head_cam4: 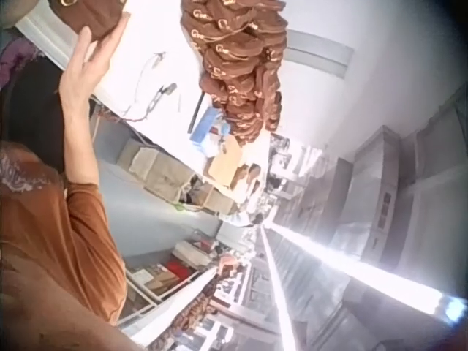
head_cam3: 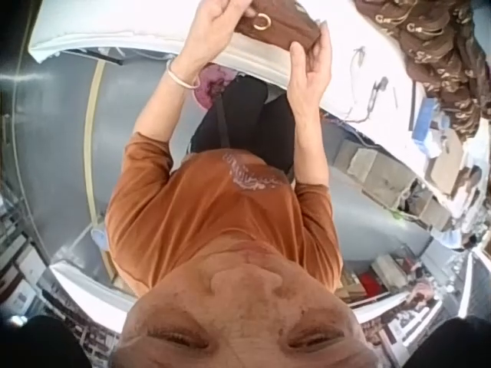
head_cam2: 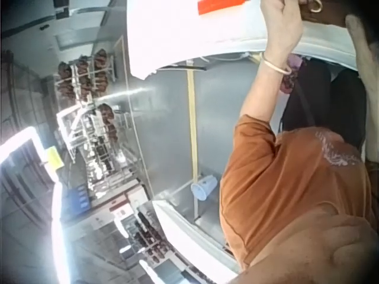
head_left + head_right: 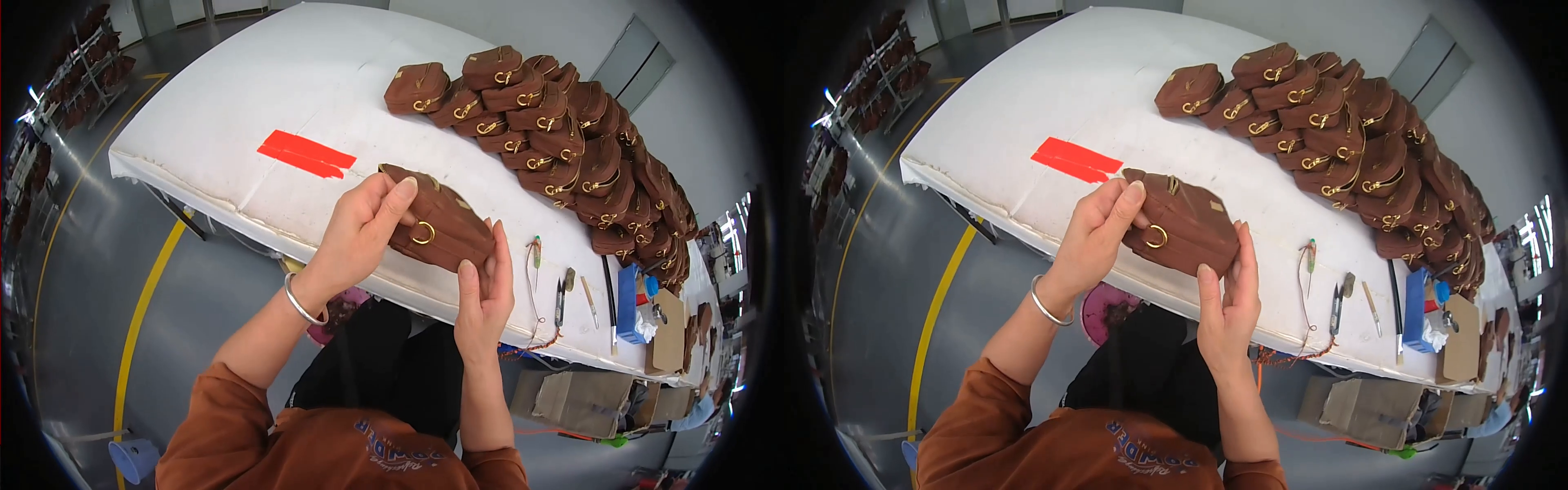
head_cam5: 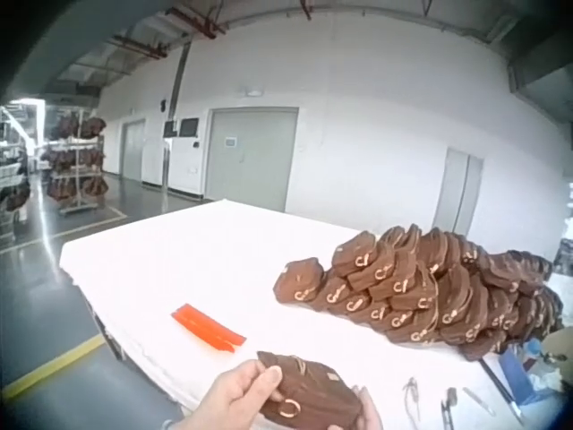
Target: Inspecting finished leather bags, trimming threads, and marking a production log.
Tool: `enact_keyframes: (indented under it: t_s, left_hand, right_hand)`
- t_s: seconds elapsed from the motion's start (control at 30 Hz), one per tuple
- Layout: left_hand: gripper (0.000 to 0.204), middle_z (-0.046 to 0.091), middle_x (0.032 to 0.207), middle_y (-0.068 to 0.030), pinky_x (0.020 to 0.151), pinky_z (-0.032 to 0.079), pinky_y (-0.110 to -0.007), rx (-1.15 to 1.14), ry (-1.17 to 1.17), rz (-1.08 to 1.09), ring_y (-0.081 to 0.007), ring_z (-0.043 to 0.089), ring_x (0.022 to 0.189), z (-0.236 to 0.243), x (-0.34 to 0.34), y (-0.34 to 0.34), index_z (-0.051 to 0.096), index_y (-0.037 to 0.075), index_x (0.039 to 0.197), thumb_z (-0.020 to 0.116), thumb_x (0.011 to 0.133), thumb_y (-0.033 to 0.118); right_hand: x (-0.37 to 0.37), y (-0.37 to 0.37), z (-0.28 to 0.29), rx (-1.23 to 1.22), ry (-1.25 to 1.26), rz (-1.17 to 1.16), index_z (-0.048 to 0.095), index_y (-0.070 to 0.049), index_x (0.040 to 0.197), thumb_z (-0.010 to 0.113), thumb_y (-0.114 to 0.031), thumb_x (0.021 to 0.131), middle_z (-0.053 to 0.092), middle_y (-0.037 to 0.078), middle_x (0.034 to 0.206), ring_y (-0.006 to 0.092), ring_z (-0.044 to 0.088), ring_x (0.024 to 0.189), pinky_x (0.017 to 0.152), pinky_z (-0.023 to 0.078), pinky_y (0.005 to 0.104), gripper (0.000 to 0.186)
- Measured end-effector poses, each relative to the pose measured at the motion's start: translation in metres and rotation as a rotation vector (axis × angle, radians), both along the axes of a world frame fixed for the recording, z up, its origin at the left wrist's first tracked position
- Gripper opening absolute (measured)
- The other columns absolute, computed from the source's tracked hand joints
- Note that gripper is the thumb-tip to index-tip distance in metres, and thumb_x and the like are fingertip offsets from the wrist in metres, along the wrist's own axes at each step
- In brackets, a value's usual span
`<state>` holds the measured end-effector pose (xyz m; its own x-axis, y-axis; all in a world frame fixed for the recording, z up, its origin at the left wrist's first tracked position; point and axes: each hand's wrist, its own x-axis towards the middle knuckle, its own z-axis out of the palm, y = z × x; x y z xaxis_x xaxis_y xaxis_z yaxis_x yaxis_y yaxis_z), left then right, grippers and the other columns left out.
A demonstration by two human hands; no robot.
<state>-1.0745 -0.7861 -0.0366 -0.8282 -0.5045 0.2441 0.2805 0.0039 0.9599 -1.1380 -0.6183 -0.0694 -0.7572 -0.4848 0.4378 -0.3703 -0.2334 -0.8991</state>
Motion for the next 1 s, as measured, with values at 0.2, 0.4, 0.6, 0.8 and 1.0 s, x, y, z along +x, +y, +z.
enact_keyframes:
  t_s: [0.2, 0.4, 0.6, 0.8, 1.0]
  left_hand:
    - [0.032, 0.060, 0.081, 0.0015, 0.063, 0.044, -0.020, 0.287, 0.016, -0.093, -0.0030, 0.052, 0.071, 0.013, -0.008, 0.009, 0.060, 0.001, 0.096, 0.057, 0.099, 0.032]
    - [0.033, 0.061, 0.087, 0.0028, 0.063, 0.042, -0.020, 0.198, -0.114, -0.394, -0.0020, 0.051, 0.075, -0.006, -0.005, -0.001, 0.065, 0.001, 0.107, 0.064, 0.095, 0.032]
    - [0.042, 0.063, 0.108, -0.0015, 0.080, 0.049, -0.024, 0.347, -0.079, -0.454, -0.0062, 0.057, 0.096, -0.010, 0.003, 0.005, 0.056, 0.001, 0.124, 0.047, 0.103, 0.036]
    - [0.049, 0.056, 0.129, -0.0067, 0.096, 0.049, -0.029, 0.483, -0.109, -0.515, -0.0111, 0.055, 0.115, -0.019, 0.005, 0.004, 0.044, 0.002, 0.136, 0.036, 0.106, 0.039]
    - [0.049, 0.054, 0.130, -0.0069, 0.097, 0.050, -0.031, 0.612, -0.059, -0.600, -0.0122, 0.056, 0.115, -0.019, 0.005, 0.012, 0.045, 0.003, 0.134, 0.036, 0.105, 0.042]
  right_hand:
    - [0.000, -0.008, 0.001, -0.051, -0.034, -0.038, 0.021, 0.005, 0.150, 0.048, -0.003, 0.099, 0.028, 0.024, 0.152, 0.0279, 0.033, 0.140, 0.113, 0.029, 0.0377, 0.058]
    - [-0.001, -0.006, 0.002, -0.044, -0.019, -0.054, 0.023, 0.006, 0.148, 0.047, -0.005, 0.100, 0.033, 0.025, 0.150, 0.0274, 0.034, 0.140, 0.112, 0.031, 0.0367, 0.056]
    - [0.007, -0.007, 0.004, -0.071, -0.052, -0.126, 0.033, 0.006, 0.145, 0.050, -0.008, 0.100, 0.044, 0.021, 0.144, 0.0221, 0.047, 0.128, 0.106, 0.037, 0.0317, 0.050]
    - [0.016, -0.010, 0.010, -0.093, -0.104, -0.187, 0.043, 0.007, 0.140, 0.054, -0.007, 0.098, 0.053, 0.018, 0.135, 0.0173, 0.054, 0.118, 0.100, 0.042, 0.0282, 0.046]
    - [0.014, -0.009, 0.016, -0.127, -0.217, -0.232, 0.052, 0.007, 0.132, 0.058, -0.005, 0.096, 0.066, 0.013, 0.114, 0.0114, 0.062, 0.099, 0.088, 0.047, 0.0216, 0.038]
